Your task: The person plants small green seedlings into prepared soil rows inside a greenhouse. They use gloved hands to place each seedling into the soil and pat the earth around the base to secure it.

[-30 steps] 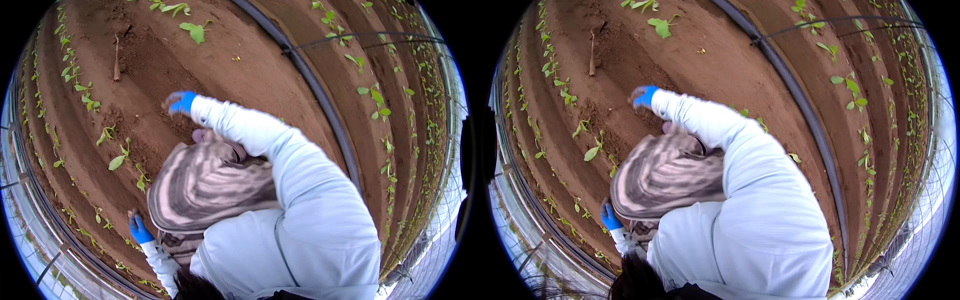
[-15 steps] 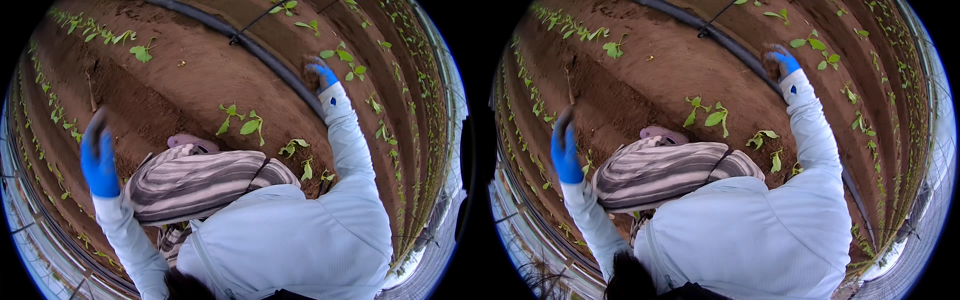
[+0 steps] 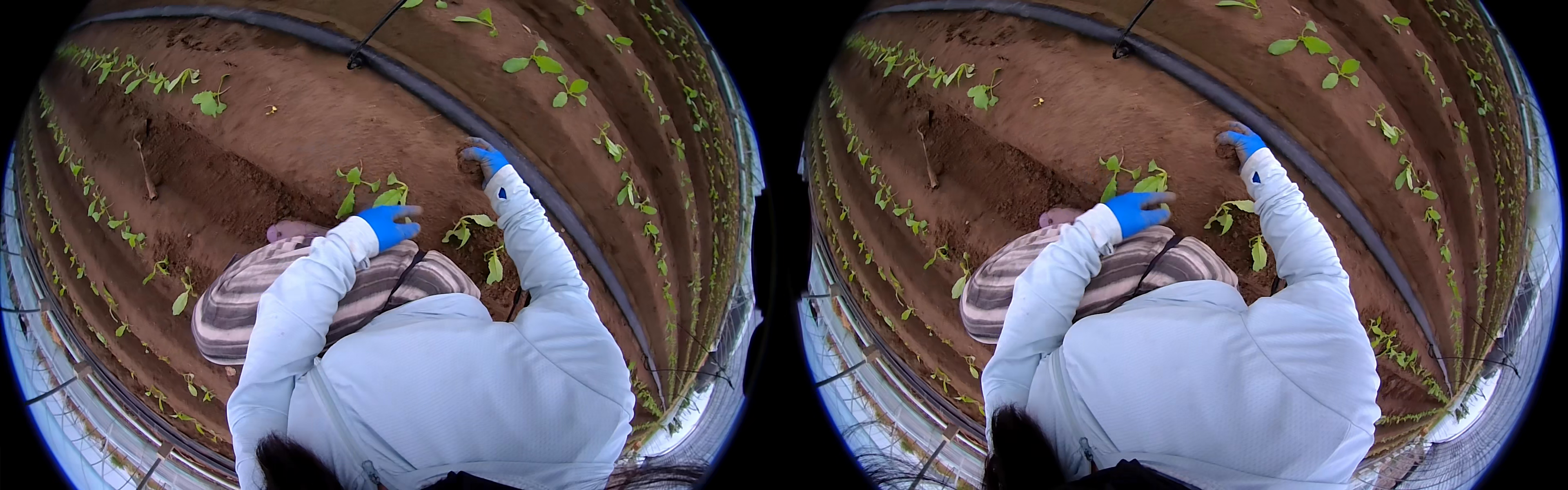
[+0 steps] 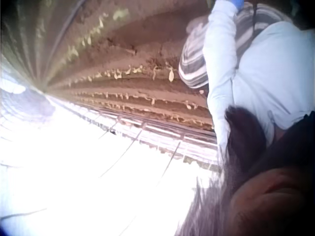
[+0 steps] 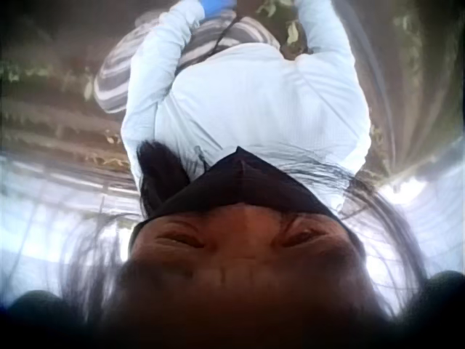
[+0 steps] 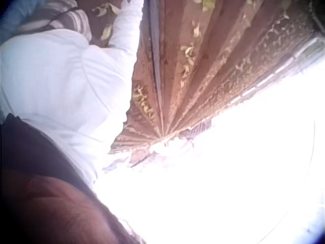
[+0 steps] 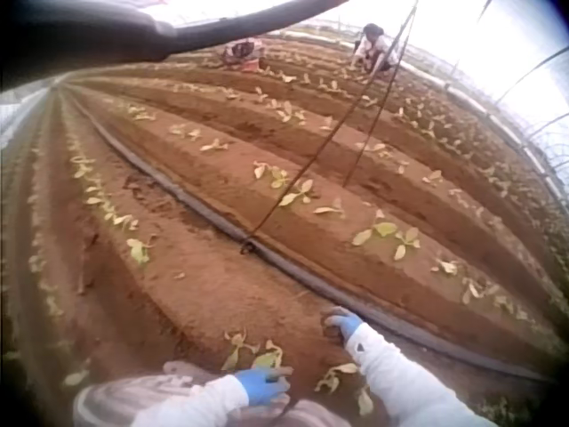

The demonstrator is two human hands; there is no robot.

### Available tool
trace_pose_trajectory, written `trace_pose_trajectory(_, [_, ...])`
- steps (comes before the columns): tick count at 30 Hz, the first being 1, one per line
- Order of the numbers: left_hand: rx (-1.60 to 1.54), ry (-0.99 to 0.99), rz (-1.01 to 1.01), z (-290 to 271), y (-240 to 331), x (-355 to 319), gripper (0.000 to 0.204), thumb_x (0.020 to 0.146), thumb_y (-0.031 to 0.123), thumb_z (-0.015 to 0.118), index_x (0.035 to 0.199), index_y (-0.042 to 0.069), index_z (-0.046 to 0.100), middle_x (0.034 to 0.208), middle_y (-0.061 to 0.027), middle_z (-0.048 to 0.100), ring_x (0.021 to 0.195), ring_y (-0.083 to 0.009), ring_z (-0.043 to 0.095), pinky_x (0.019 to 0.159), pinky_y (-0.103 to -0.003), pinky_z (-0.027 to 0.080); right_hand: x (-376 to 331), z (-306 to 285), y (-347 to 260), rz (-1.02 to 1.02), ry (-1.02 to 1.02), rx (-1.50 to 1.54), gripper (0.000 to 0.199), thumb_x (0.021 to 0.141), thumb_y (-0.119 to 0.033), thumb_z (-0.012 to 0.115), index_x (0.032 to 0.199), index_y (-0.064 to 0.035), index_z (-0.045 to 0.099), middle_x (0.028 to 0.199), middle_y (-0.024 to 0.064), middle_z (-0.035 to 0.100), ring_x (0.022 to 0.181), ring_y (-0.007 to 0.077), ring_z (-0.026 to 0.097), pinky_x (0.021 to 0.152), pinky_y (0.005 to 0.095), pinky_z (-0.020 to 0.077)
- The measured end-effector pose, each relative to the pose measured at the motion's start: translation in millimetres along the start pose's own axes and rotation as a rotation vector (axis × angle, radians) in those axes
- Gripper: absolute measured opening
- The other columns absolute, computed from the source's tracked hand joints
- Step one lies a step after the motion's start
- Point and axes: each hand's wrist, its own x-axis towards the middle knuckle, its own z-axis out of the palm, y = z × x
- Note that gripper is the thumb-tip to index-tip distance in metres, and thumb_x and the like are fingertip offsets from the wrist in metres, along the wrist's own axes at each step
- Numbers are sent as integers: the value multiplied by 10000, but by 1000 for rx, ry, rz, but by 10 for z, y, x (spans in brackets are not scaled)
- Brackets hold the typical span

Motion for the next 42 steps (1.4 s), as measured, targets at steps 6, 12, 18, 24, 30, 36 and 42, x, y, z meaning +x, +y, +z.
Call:
trace_pose_trajectory(6, [321,-182,-129,127,-134,94,811,830,558,511,1407,33,292,1424,-207,335,1313,-318,344,1083,-348,277,57,437,234,-27,116,-285,458,665,-112,713,1106,-63,600,914,82,651,806,167,598,671,307,484])
trace_pose_trajectory(12, [398,-193,-165,138,-256,72,791,856,587,446,1395,23,313,1409,-210,357,1299,-326,362,1082,-350,279,118,509,414,11,46,-366,445,683,-98,700,1117,-64,606,952,106,660,837,183,612,730,306,497])
trace_pose_trajectory(18, [416,-219,-199,114,-143,9,763,871,612,391,1407,73,314,1441,-213,296,1343,-338,277,1102,-380,240,69,674,391,-26,73,-598,376,714,-64,669,1086,-79,616,981,83,659,827,188,623,701,306,506])
trace_pose_trajectory(24, [447,-101,-50,114,21,-59,686,876,572,437,1413,159,327,1439,-205,307,1350,-334,265,1105,-374,234,169,707,387,-2,-42,-434,369,717,-57,676,1080,-81,616,986,74,658,815,179,614,699,303,500])
trace_pose_trajectory(30, [45,-203,147,-342,-319,-160,473,899,403,496,1299,151,482,1301,-150,497,1209,-298,458,1037,-344,335,322,1005,274,-79,-27,-353,433,716,-56,690,1132,-71,571,895,84,654,704,162,607,621,282,484])
trace_pose_trajectory(36, [-253,478,-264,-903,-1096,-45,329,826,317,584,992,36,631,1082,-192,614,985,-307,588,873,-379,460,426,1610,156,-45,-159,-116,442,710,-39,686,1133,-48,558,883,84,642,730,168,614,630,284,485])
trace_pose_trajectory(42, [173,326,-499,-643,-971,188,639,731,423,685,1183,-6,541,1249,-213,527,1142,-349,525,948,-412,438,369,1798,37,-35,-184,2,433,719,-23,659,1137,-46,549,943,74,634,774,168,621,677,299,503])
